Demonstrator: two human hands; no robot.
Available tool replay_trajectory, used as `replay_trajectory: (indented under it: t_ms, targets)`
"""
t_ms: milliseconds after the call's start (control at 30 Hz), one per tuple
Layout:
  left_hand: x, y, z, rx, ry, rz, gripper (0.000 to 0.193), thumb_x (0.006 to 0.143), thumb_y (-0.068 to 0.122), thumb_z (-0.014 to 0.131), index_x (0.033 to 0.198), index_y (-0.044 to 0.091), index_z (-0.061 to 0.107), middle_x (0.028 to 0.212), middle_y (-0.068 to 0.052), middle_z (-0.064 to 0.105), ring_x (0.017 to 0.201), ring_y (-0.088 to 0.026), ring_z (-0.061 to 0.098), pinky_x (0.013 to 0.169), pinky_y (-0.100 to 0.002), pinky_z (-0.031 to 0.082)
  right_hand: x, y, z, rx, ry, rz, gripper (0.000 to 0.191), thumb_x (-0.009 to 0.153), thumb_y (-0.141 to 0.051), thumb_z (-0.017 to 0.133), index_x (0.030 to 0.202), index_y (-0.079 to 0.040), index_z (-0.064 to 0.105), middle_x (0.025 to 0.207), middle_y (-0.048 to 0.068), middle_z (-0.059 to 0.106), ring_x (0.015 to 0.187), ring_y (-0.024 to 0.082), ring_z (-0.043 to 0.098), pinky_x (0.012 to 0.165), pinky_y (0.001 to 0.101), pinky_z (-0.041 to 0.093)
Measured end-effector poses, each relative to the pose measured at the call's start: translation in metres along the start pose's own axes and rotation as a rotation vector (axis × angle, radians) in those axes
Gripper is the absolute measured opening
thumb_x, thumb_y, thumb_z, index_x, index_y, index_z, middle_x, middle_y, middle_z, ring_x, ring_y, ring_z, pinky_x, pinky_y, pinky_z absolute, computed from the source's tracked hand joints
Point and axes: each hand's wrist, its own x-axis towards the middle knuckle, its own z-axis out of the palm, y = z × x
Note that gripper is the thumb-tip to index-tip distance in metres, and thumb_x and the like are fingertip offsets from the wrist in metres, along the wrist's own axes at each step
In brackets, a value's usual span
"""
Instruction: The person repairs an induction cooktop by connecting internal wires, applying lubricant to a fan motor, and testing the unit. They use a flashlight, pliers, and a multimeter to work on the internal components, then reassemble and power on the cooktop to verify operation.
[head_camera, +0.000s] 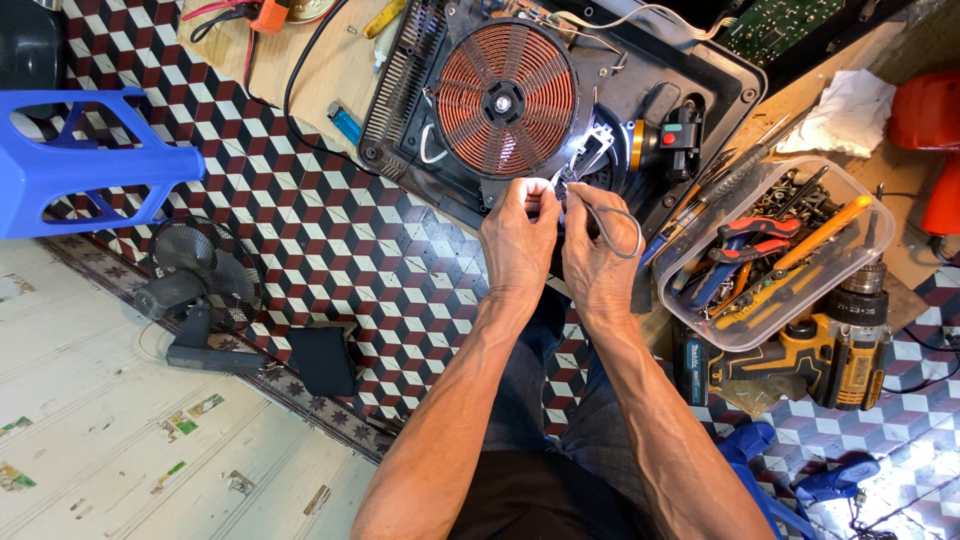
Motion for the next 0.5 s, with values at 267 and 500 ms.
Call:
replay_trajectory:
  t_ms: [267, 500]
  targets:
    - [0.000, 0.002, -0.002, -0.017, 0.001, -0.003, 0.012, 0.094, 0.013, 0.070, 0.098, 0.002, 0.068, 0.092, -0.012, 0.075, 0.081, -0.024, 0.077, 0.071, -0.036, 0.060, 0.002, 0.009, -0.002, 0.174, -0.047, 0.210, 0.018, 0.102, -0.010, 0.067, 0.114, 0.001, 0.075, 0.103, 0.010, 0.077, 0.090, 0.015, 0.071, 0.082, 0.0271, 0.058]
    - [0.000, 0.003, -0.002, -0.003, -0.017, -0.028, 0.013, 0.094, 0.015, 0.069, 0.098, 0.003, 0.067, 0.092, -0.011, 0.075, 0.082, -0.023, 0.077, 0.071, -0.036, 0.060, 0.012, 0.013, -0.006, 0.362, -0.109, 0.385, 0.023, 0.101, -0.014, 0.065, 0.114, 0.002, 0.075, 0.101, 0.011, 0.078, 0.094, 0.014, 0.073, 0.089, 0.0267, 0.058]
